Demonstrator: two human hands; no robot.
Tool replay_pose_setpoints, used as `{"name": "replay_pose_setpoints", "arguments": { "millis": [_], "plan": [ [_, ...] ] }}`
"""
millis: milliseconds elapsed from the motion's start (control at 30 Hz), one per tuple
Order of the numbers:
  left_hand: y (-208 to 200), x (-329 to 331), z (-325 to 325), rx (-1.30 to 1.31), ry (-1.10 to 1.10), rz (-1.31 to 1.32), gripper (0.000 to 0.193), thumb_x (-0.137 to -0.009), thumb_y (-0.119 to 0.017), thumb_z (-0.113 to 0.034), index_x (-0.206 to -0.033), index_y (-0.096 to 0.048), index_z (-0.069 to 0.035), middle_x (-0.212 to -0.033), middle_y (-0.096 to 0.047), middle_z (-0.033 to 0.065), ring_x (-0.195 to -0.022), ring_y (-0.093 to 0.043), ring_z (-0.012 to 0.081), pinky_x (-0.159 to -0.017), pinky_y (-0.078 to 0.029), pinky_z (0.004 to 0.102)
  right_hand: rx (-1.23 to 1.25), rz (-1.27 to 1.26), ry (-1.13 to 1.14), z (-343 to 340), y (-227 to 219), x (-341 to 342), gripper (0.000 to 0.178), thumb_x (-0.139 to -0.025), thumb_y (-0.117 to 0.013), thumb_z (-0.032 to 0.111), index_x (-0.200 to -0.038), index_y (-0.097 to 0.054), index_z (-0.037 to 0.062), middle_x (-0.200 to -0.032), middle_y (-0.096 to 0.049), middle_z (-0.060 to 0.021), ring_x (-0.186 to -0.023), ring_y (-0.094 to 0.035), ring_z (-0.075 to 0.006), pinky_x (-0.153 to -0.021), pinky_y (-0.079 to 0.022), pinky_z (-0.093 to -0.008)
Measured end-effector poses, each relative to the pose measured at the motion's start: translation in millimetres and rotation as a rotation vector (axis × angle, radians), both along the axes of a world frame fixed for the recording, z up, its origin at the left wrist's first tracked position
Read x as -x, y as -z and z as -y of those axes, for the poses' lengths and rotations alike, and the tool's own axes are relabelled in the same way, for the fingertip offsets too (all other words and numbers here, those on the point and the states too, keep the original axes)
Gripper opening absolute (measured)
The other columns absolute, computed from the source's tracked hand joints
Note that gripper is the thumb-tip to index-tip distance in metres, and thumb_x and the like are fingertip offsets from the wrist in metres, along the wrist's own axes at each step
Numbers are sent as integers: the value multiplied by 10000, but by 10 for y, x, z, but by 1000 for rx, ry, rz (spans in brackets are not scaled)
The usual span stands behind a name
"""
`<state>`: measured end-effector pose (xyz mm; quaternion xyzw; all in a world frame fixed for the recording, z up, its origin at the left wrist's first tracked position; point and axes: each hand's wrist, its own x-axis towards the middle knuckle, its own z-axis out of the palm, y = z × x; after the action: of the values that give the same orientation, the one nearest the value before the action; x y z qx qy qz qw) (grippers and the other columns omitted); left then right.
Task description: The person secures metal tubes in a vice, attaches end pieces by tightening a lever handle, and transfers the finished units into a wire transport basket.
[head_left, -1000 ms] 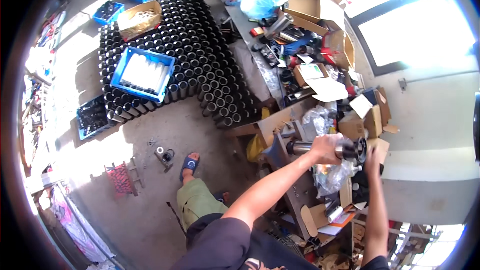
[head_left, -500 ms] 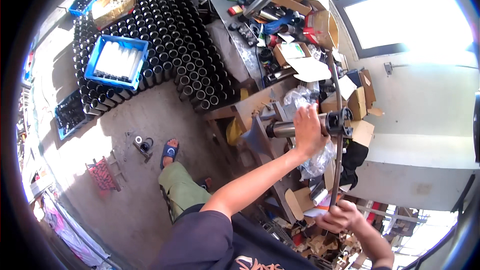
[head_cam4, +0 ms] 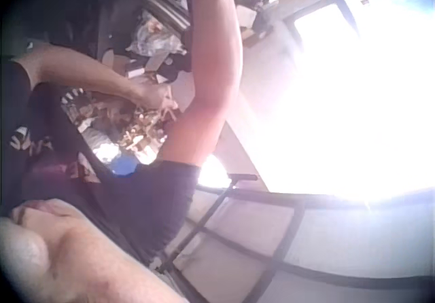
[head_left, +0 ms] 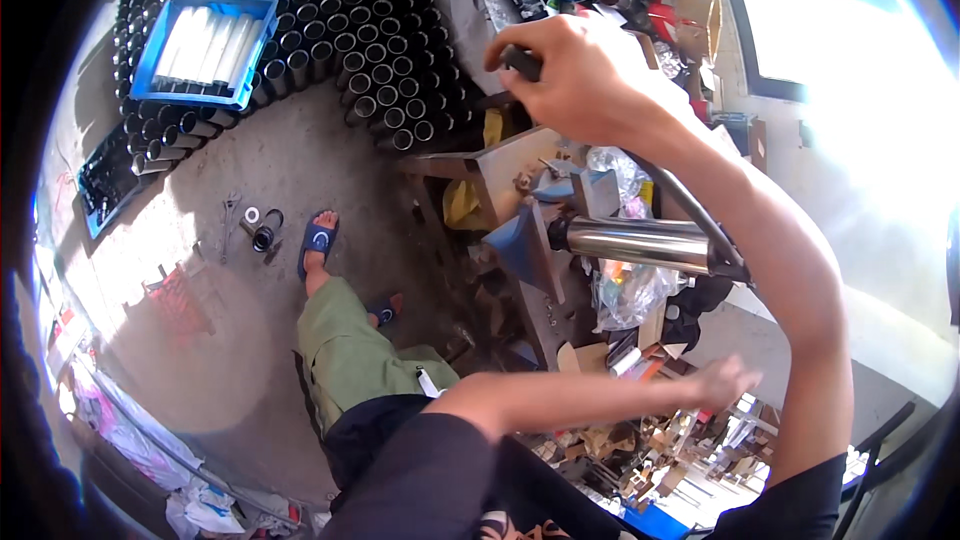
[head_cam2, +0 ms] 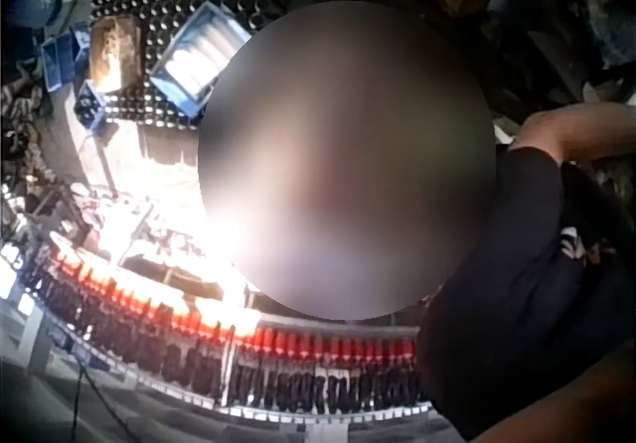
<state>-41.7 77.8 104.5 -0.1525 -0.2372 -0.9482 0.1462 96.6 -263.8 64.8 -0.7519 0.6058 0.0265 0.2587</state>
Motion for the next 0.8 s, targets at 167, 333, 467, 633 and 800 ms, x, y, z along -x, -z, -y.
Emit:
{"name": "replay_pose_setpoints", "arguments": {
  "millis": [167, 333, 467, 633, 800],
  "plan": [
    [196, -225, 267, -251, 24, 226, 718, -853, -757, -390, -1339, -451, 41, -1283, -544, 161, -1175, -546, 206, -996, -437, 384, 120, -38, -75, -72, 190, 92, 140, -846, -659, 35, -980, -698, 20, -794, -695, -138, -712, -674, -259, -695, -528, -352],
    [58, 413, 571, -326, 70, 90, 440, -878, -698, -346, -1106, -554, 2, -986, -589, 114, -929, -585, 198, -810, -462, 375, 129, -2, 4, -86, 251, 44, 131, -827, -662, 55, -947, -691, 13, -808, -689, -149, -732, -679, -285, -711, -530, -351],
    [-70, 392, 626, -449, 121, -12, 282, -898, -652, -310, -919, -637, -30, -749, -625, 76, -732, -616, 192, -662, -483, 368, 281, -139, 44, 353, 44, 241, 174, -879, -660, 135, -1018, -708, 42, -893, -712, -121, -794, -684, -214, -749, -533, -341],
    [283, -1230, 671, -274, 372, 384, 301, -937, -569, -278, -809, -612, -9, -601, -550, 37, -500, -527, 147, -477, -423, 355, 318, -632, 354, 726, -873, 2625, 267, -904, -640, 214, -1094, -718, 43, -992, -722, -151, -916, -688, -219, -820, -530, -345],
    [24, -2090, 1731, -568, 751, 391, 338, -989, -472, -327, -779, -422, -68, -609, -350, 5, -481, -305, 118, -414, -280, 331, -95, -1066, 810, -109, -751, 4001, 361, -901, -629, 286, -1131, -722, 23, -1066, -720, -197, -1017, -687, -280, -877, -522, -368]
  ]
}}
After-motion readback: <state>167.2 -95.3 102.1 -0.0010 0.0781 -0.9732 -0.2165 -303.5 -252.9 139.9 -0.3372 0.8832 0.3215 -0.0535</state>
